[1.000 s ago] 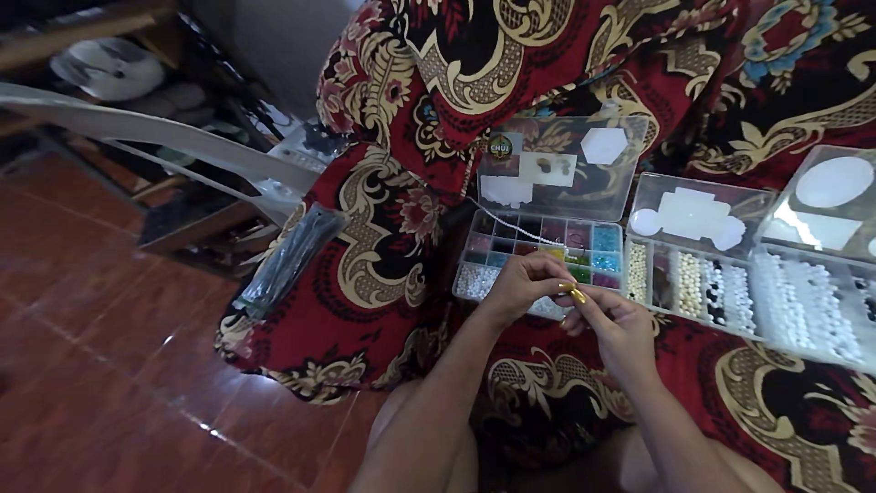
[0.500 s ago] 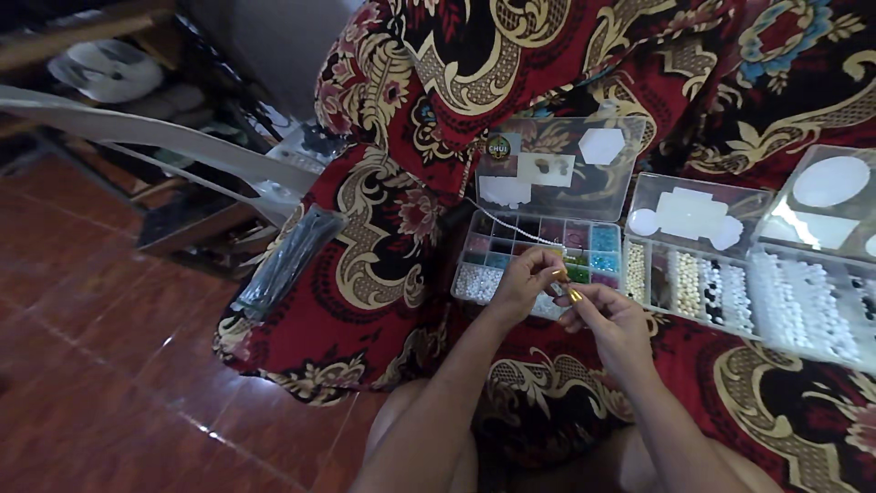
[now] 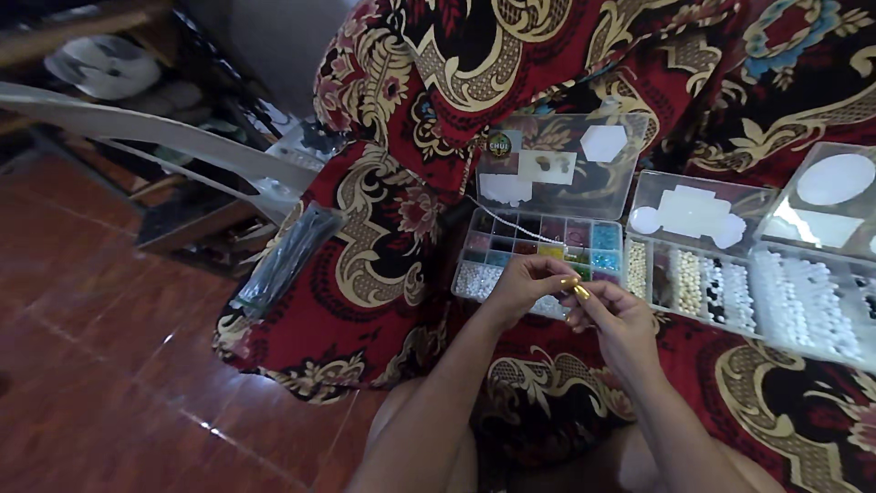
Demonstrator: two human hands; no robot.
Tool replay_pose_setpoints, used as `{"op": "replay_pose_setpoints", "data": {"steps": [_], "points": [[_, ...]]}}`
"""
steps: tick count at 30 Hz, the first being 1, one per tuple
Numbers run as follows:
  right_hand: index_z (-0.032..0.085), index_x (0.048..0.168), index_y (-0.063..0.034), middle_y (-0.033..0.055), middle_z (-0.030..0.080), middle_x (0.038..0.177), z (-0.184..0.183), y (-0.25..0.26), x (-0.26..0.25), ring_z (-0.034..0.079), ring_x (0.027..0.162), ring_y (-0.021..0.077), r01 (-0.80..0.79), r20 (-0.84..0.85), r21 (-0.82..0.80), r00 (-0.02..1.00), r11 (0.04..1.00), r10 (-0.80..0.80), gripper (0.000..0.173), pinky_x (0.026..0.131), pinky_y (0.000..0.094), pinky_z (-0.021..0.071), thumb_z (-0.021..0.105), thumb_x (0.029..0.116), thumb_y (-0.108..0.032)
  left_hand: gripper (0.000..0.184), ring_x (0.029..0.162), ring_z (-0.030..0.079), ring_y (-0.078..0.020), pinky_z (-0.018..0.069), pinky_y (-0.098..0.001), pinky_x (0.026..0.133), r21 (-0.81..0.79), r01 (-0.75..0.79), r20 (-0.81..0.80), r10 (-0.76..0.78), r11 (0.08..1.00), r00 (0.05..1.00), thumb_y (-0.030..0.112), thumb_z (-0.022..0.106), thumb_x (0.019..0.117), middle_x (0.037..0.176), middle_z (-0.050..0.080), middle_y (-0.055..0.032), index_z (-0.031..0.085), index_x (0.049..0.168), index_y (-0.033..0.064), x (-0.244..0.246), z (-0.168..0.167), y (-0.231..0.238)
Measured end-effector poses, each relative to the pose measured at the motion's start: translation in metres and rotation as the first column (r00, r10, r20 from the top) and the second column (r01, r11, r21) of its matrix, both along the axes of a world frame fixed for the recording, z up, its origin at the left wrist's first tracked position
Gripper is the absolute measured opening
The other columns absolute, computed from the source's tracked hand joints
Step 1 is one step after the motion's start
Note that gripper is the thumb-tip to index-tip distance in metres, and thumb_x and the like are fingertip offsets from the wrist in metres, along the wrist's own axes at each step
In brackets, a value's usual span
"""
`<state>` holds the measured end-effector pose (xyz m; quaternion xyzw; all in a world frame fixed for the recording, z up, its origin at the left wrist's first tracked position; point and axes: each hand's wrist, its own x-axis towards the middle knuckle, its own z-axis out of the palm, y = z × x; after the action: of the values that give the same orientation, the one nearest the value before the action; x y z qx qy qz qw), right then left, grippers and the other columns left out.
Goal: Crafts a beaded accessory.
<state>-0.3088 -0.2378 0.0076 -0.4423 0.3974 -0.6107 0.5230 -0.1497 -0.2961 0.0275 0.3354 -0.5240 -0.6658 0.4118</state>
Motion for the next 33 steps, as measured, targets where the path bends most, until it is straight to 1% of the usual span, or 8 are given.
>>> {"op": "replay_pose_setpoints", "data": {"steps": [7,10,14,16,19,23,30,33], "points": [[0.068,0.109,0.0005,-0.0009,0.075,0.085,-0.002,-0.001,-0.002,0.065,0.057,0.0034,-0.031,-0.012,0.058,0.999,0.998,0.031,0.022,0.055,0.0190,0.0572,0.049,0.1038,-0.009,0.010,0.084,0.069,-0.0070,0.0601,-0.0246,0.076,0.019,-0.025,0.045,0.024,1.000,0.999,-0.005,0.062,0.0938,0.101,0.072,-0.0028,0.071,0.092,-0.0003,0.000,0.003,-0.001],[0.072,0.101,-0.0012,-0.0017,0.075,0.082,-0.002,-0.002,-0.001,0.061,0.053,0.0003,-0.010,-0.083,0.043,0.996,0.999,0.014,0.014,0.050,0.0160,0.0525,0.058,0.0983,-0.005,0.008,0.084,0.068,-0.0053,0.0593,-0.0225,0.074,0.000,-0.018,0.094,0.018,1.000,0.995,-0.005,0.064,0.0923,0.101,0.070,-0.0024,0.072,0.091,-0.0008,0.000,0.006,-0.001],[0.074,0.098,-0.0028,-0.0018,0.075,0.081,0.000,-0.002,-0.003,0.060,0.053,-0.0004,-0.010,-0.122,0.044,0.992,0.999,0.015,0.014,0.050,0.0148,0.0512,0.060,0.0975,-0.004,0.006,0.085,0.064,-0.0020,0.0548,-0.0206,0.080,-0.072,-0.053,0.319,0.073,0.996,0.945,0.004,0.068,0.0941,0.097,0.069,-0.0014,0.072,0.095,-0.0012,0.010,0.011,-0.007],[0.073,0.097,-0.0024,-0.0019,0.075,0.081,0.001,-0.002,-0.005,0.061,0.054,0.0003,0.023,-0.121,0.039,0.992,0.999,-0.018,0.014,0.052,0.0152,0.0527,0.059,0.0976,-0.003,0.011,0.088,0.064,-0.0050,0.0538,-0.0236,0.084,-0.151,-0.077,0.506,0.144,0.986,0.851,0.010,0.071,0.0950,0.098,0.070,-0.0038,0.073,0.099,0.0003,0.020,0.014,-0.011],[0.073,0.098,-0.0020,-0.0013,0.075,0.079,0.000,-0.005,-0.007,0.066,0.058,0.0034,0.096,-0.104,0.019,0.990,0.995,-0.094,0.014,0.056,0.0178,0.0573,0.059,0.0980,-0.003,0.019,0.102,0.067,-0.0246,0.0522,-0.0452,0.094,-0.243,0.049,0.824,0.179,0.969,0.538,0.019,0.068,0.0982,0.108,0.072,-0.0127,0.076,0.107,0.0048,0.034,0.020,-0.014],[0.072,0.099,-0.0019,0.0007,0.076,0.083,0.001,-0.007,-0.009,0.073,0.070,0.0085,0.168,-0.074,-0.016,0.983,0.986,-0.169,0.014,0.063,0.0225,0.0625,0.058,0.0991,-0.002,0.020,0.118,0.063,-0.0333,0.0469,-0.0538,0.102,-0.066,0.187,0.981,0.030,0.980,0.191,0.019,0.064,0.1007,0.121,0.069,-0.0154,0.076,0.114,0.0098,0.028,0.026,-0.014],[0.077,0.096,-0.0028,0.0059,0.075,0.115,-0.005,-0.010,-0.012,0.071,0.091,0.0011,0.250,-0.140,-0.091,0.955,0.964,-0.261,0.016,0.064,0.0132,0.0544,0.061,0.0968,-0.005,0.021,0.123,0.059,-0.0349,0.0413,-0.0557,0.105,-0.033,0.241,0.999,0.023,0.970,0.043,0.016,0.063,0.1003,0.124,0.067,-0.0179,0.074,0.116,0.0062,0.014,0.021,-0.013],[0.077,0.093,-0.0031,0.0060,0.075,0.116,-0.006,-0.010,-0.013,0.070,0.089,0.0017,0.241,-0.118,-0.109,0.960,0.964,-0.253,0.015,0.063,0.0139,0.0544,0.063,0.0956,-0.004,0.022,0.123,0.059,-0.0346,0.0411,-0.0554,0.104,-0.039,0.240,0.999,0.038,0.970,0.007,0.016,0.064,0.0997,0.124,0.067,-0.0175,0.074,0.115,0.0051,0.012,0.019,-0.013]]}}
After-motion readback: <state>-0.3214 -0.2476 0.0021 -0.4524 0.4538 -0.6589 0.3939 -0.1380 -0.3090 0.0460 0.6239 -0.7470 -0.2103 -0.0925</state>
